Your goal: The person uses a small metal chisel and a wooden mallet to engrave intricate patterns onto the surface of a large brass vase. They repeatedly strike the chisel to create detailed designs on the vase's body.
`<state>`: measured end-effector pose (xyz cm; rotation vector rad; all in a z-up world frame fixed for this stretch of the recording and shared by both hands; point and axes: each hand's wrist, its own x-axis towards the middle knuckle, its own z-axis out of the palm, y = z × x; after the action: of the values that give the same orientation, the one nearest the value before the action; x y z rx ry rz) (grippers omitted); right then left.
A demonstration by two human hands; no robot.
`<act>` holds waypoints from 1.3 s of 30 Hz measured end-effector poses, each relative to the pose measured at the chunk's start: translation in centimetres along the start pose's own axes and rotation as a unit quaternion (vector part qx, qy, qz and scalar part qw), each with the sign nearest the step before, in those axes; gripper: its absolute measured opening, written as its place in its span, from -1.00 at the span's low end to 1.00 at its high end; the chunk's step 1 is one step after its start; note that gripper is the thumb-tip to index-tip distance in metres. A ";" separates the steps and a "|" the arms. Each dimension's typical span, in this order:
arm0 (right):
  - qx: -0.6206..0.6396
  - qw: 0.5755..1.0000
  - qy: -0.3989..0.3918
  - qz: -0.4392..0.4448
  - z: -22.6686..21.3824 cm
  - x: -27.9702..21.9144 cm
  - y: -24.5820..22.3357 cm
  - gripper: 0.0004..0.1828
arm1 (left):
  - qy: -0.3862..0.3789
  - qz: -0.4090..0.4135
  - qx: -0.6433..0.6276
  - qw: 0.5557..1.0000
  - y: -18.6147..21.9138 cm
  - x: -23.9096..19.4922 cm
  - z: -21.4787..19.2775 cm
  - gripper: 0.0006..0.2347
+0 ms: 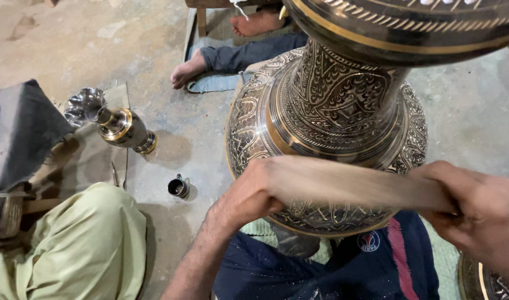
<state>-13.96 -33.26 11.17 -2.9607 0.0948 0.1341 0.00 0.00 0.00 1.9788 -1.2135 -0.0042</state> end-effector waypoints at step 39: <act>0.024 1.000 0.000 0.018 0.4 1.4 -2.9 -0.50 | 0.097 0.063 -0.037 0.993 3.4 -0.2 -0.3 -0.67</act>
<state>-12.43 -30.41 11.11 -2.9131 0.1504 0.1339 -2.53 -0.42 2.31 1.7899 -1.1909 0.1991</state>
